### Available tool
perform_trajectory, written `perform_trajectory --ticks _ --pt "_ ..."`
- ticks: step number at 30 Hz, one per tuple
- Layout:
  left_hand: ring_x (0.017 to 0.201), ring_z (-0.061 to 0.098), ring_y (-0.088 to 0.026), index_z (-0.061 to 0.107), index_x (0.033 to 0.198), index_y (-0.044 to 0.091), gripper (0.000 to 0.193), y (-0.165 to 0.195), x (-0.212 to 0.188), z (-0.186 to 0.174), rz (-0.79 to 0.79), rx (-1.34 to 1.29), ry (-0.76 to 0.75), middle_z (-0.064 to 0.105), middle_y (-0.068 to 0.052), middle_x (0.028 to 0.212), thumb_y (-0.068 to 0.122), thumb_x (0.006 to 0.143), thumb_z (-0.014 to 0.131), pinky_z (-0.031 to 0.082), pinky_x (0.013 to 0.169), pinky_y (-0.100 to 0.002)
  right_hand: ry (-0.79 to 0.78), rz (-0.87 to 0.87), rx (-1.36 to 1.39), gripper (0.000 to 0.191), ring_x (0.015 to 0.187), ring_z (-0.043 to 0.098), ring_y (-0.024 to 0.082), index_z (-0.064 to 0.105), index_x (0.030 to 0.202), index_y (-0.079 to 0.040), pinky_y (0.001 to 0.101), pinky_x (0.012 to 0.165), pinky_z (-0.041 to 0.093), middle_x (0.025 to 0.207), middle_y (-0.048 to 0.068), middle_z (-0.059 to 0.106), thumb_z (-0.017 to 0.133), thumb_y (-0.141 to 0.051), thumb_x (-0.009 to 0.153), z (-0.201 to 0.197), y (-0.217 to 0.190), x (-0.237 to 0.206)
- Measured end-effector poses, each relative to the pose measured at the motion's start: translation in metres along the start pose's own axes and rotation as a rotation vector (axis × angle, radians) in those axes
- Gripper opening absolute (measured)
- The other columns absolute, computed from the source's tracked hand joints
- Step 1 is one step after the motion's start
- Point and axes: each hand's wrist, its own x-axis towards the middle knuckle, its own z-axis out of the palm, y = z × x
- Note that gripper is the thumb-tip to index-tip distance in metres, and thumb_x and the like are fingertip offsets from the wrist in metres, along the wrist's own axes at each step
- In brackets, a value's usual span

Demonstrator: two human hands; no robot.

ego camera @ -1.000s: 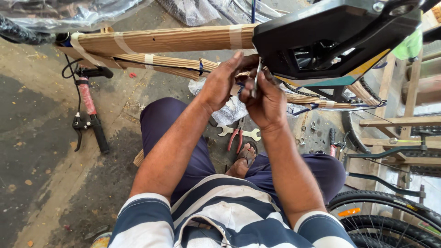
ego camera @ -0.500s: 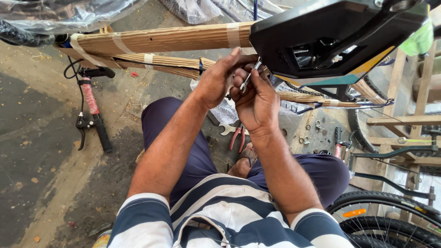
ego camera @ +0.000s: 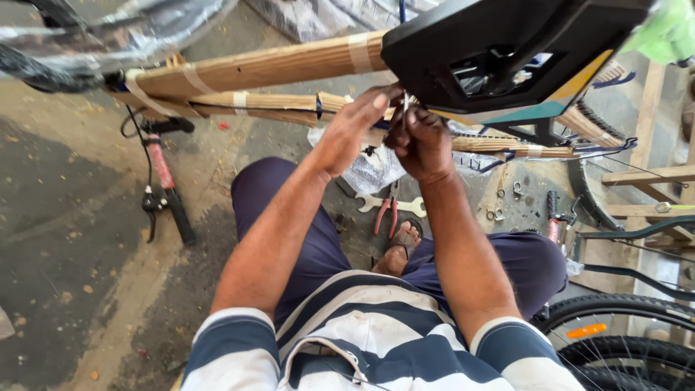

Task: The person sits on the floor beside a new bicycle still partly wrapped in protective packaging and assembles it. They use pliers to work on the frame near the seat and chain, tighten bolts on the seat mount with a wrench by hand, thread and secure a cable or tie, then stand up and walk away.

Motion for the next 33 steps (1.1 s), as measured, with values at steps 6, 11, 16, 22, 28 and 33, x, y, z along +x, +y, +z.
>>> perform_trajectory --ticks 6,11,16,22,28,33 --pt "0.128 0.06 -0.031 0.061 0.144 0.0 0.064 0.0 0.001 0.0 -0.054 -0.166 -0.033 0.068 -0.019 0.139 0.049 0.107 0.043 0.041 0.116 -0.043 0.063 0.073 -0.107 0.015 0.08 0.071 0.027 0.063 0.111 -0.001 0.0392 0.08 0.056 0.085 0.015 0.071 0.057 -0.014 0.107 0.002 -0.005 -0.006" --pt "0.133 0.057 -0.028 0.058 0.144 -0.001 0.062 -0.004 0.004 -0.002 -0.06 -0.158 -0.017 0.063 -0.017 0.145 0.047 0.108 0.041 0.038 0.117 -0.041 0.064 0.105 -0.214 0.019 0.083 0.069 0.023 0.063 0.118 0.003 0.0358 0.08 0.054 0.092 0.015 0.072 0.055 -0.012 0.11 0.001 -0.01 -0.001" --pt "0.112 0.061 -0.021 0.06 0.143 -0.002 0.062 -0.007 -0.002 -0.003 -0.096 -0.251 0.002 0.068 -0.015 0.131 0.046 0.108 0.042 0.045 0.1 -0.036 0.079 0.143 -0.271 0.023 0.084 0.07 0.022 0.062 0.122 0.001 0.036 0.079 0.056 0.094 0.013 0.074 0.054 -0.013 0.107 0.021 -0.01 -0.006" --pt "0.082 0.049 -0.009 0.059 0.145 -0.009 0.061 -0.013 0.006 -0.003 -0.163 -0.487 0.032 0.065 -0.006 0.109 0.041 0.112 0.045 0.044 0.073 -0.024 0.232 0.005 0.106 0.019 0.086 0.072 0.022 0.06 0.121 -0.003 0.0402 0.084 0.061 0.096 0.01 0.073 0.056 -0.011 0.104 0.072 0.008 -0.002" --pt "0.088 0.054 -0.012 0.056 0.143 -0.012 0.061 -0.008 0.009 -0.005 -0.176 -0.612 -0.029 0.066 -0.009 0.112 0.039 0.112 0.045 0.047 0.075 -0.027 0.384 -0.041 0.224 0.015 0.075 0.068 0.019 0.062 0.116 -0.003 0.0315 0.067 0.054 0.088 0.007 0.069 0.057 -0.012 0.105 0.085 0.014 -0.003" --pt "0.089 0.054 -0.013 0.053 0.145 -0.009 0.062 -0.005 0.002 -0.001 -0.136 -0.503 -0.062 0.066 -0.008 0.117 0.041 0.109 0.046 0.049 0.073 -0.029 0.311 0.029 0.151 0.016 0.071 0.063 0.017 0.063 0.114 0.002 0.0297 0.063 0.049 0.085 0.008 0.066 0.056 -0.009 0.105 0.063 0.001 -0.008"
